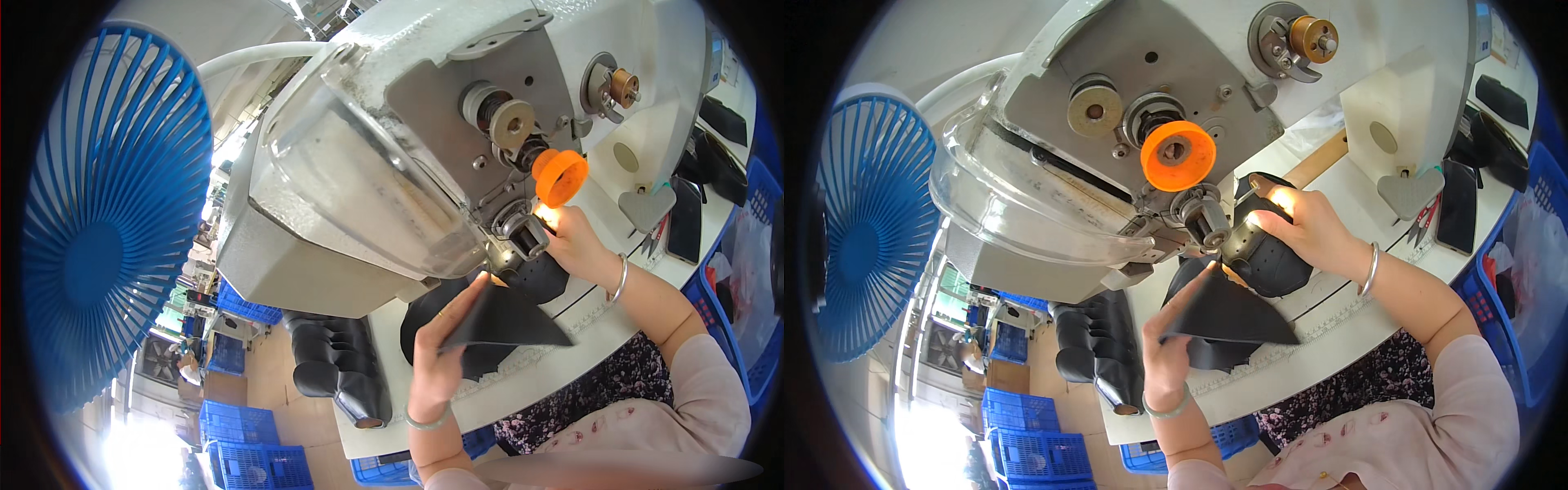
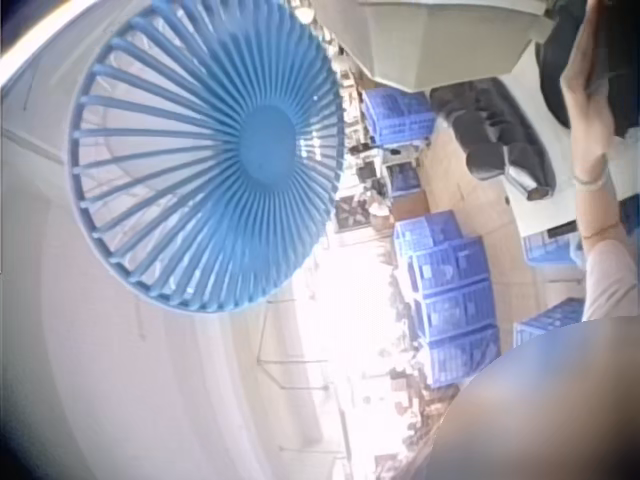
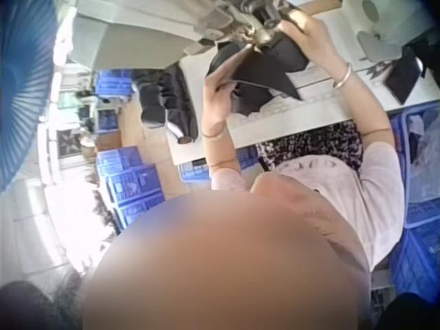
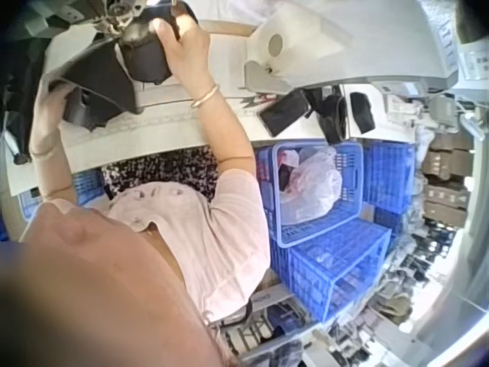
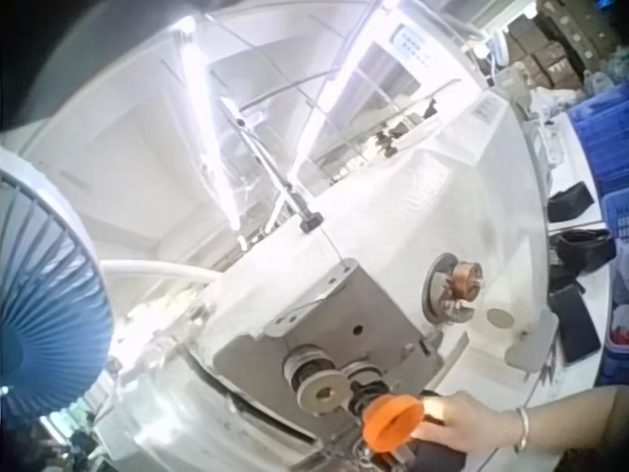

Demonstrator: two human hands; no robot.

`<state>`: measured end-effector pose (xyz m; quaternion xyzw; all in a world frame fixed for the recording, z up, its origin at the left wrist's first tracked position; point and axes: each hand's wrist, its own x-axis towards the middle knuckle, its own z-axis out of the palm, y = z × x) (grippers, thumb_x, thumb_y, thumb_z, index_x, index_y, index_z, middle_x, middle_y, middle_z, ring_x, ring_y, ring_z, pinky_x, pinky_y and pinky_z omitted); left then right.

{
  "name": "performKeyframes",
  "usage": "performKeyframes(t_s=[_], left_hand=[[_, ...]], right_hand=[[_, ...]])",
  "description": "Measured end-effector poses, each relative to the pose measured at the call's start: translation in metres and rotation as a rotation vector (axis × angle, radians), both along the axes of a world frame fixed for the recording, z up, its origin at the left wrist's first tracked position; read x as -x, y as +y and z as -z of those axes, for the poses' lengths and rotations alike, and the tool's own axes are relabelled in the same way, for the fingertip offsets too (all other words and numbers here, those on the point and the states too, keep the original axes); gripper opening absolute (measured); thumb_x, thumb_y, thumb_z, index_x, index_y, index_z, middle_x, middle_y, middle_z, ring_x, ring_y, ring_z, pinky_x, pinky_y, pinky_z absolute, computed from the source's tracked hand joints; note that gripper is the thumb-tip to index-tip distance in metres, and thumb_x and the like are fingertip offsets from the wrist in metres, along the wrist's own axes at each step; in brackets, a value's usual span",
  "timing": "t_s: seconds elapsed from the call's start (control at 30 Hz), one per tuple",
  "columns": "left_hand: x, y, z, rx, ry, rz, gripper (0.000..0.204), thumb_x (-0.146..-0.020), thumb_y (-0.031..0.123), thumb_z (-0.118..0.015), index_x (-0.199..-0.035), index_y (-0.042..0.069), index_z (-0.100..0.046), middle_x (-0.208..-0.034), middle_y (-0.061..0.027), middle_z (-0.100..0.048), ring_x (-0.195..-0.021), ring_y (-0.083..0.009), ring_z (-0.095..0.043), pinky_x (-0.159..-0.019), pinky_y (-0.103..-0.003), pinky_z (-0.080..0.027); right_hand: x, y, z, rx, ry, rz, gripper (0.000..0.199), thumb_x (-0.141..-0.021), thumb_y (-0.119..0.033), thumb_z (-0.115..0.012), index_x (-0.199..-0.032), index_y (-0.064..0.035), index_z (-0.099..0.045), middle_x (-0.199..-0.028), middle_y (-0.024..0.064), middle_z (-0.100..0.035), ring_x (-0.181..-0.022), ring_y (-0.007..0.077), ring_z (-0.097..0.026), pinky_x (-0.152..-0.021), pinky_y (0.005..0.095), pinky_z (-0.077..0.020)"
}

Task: Stitching leather shoe components using an industrial sewing machine.

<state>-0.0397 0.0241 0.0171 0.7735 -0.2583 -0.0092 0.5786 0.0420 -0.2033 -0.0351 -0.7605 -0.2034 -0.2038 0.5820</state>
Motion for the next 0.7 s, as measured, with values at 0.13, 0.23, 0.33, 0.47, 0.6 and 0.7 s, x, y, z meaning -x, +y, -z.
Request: performKeyframes(t_s=[0.13,0.23,0.33,0.47,0.6,0.7], left_hand=[[0.009,-0.023,-0.009,-0.547,-0.435,-0.022,0.075,-0.056,-0.012,-0.053,-0.130,-0.004,-0.048,-0.139,-0.0202,-0.036,-0.130,-0.0371,-0.038,-0.106,-0.040,-0.033],[0.020,-0.056,-0.008,-0.677,-0.545,-0.231,0.078,-0.054,0.001,-0.066,-0.129,-0.003,-0.048,-0.132,-0.0215,-0.038,-0.120,-0.0414,-0.043,-0.100,-0.045,-0.037],[0.006,-0.067,0.025,-0.642,-0.755,-0.429,0.084,-0.047,0.003,-0.067,-0.129,-0.002,-0.048,-0.131,-0.0221,-0.038,-0.117,-0.0415,-0.044,-0.098,-0.045,-0.039],[0.008,-0.063,0.027,-0.593,-0.783,-0.420,0.085,-0.044,0.001,-0.063,-0.128,-0.003,-0.049,-0.129,-0.0213,-0.040,-0.117,-0.0402,-0.046,-0.096,-0.043,-0.041],[0.009,-0.055,0.018,-0.554,-0.733,-0.351,0.082,-0.042,0.000,-0.061,-0.124,-0.002,-0.055,-0.125,-0.0195,-0.045,-0.115,-0.0384,-0.049,-0.094,-0.041,-0.044],[0.007,-0.052,0.013,-0.574,-0.759,-0.336,0.080,-0.042,-0.001,-0.060,-0.121,-0.001,-0.057,-0.122,-0.0179,-0.049,-0.113,-0.0371,-0.051,-0.093,-0.040,-0.045]], right_hand=[[-0.003,-0.001,0.000,-0.004,0.003,-0.015,0.045,-0.088,-0.028,-0.060,-0.117,0.0062,-0.053,-0.069,0.0194,-0.056,-0.058,0.0166,-0.050,-0.057,0.0316,-0.0439],[-0.002,-0.009,-0.005,0.043,0.107,-0.056,0.047,-0.087,-0.030,-0.061,-0.116,0.0069,-0.054,-0.067,0.0193,-0.055,-0.058,0.0169,-0.051,-0.056,0.0322,-0.0434],[0.000,-0.005,-0.006,0.058,0.070,-0.022,0.042,-0.087,-0.031,-0.061,-0.107,0.0056,-0.056,-0.065,0.0189,-0.054,-0.055,0.0209,-0.051,-0.055,0.0328,-0.0433],[0.007,-0.001,-0.006,0.097,0.032,0.027,0.035,-0.087,-0.030,-0.061,-0.096,0.0035,-0.056,-0.063,0.0189,-0.053,-0.052,0.0279,-0.050,-0.053,0.0344,-0.0426],[0.015,0.007,-0.009,0.024,-0.004,0.076,0.029,-0.087,-0.026,-0.061,-0.086,0.0020,-0.053,-0.061,0.0193,-0.052,-0.052,0.0356,-0.050,-0.049,0.0370,-0.0407],[0.015,0.008,-0.005,0.024,-0.011,0.120,0.029,-0.087,-0.024,-0.062,-0.080,0.0012,-0.049,-0.059,0.0191,-0.050,-0.052,0.0371,-0.050,-0.047,0.0385,-0.0393]])
